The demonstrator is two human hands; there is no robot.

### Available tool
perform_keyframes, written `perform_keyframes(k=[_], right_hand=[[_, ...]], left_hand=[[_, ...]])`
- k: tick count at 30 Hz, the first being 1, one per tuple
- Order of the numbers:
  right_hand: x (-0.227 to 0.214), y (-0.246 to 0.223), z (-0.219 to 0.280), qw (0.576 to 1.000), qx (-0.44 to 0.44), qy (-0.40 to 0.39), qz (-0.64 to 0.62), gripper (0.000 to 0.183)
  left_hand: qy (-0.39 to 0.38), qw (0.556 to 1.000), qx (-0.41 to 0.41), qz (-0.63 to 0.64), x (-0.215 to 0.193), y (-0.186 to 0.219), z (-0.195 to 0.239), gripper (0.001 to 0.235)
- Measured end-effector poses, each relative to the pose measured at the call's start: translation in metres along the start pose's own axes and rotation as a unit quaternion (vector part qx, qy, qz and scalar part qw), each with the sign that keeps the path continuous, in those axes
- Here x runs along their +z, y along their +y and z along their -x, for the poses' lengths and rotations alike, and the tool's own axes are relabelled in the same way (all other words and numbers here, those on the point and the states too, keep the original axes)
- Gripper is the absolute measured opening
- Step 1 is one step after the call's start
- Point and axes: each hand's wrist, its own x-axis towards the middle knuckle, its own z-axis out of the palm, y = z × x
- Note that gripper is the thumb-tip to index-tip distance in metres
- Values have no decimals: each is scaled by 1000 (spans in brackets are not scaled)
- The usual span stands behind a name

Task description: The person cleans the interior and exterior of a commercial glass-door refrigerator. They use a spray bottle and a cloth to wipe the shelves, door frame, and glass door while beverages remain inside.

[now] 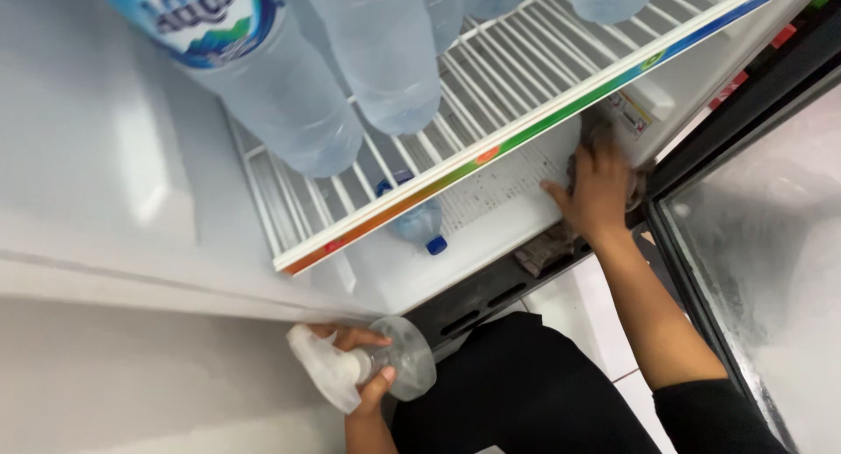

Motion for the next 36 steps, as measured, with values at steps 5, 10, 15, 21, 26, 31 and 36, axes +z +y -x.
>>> perform_keyframes(k=[5, 10, 15, 21, 26, 31, 36], right_hand=[[69, 47, 4, 997, -53, 34, 37, 75], [99, 71, -22, 992, -114, 55, -22, 58], [114, 61, -63, 997, -55, -37, -47, 29], [138, 42, -113, 992, -44, -54, -103, 35], [152, 33, -138, 990, -41, -29, -129, 41], [149, 38, -150, 989, -46, -24, -139, 47], [126, 44, -134, 987, -57, -30, -150, 53]], left_hand=[[-23, 994, 25, -100, -2, 4, -6, 35], [-166, 899, 130, -384, -28, 40, -32, 33], [-194, 861, 94, -460, -17, 57, -45, 37], [-153, 892, -7, -425, -6, 51, -38, 50], [-18, 978, -77, -190, 8, 45, -32, 105], [-174, 864, 215, -421, -11, 53, -51, 37], [-111, 901, 135, -397, 6, 58, -29, 27]])
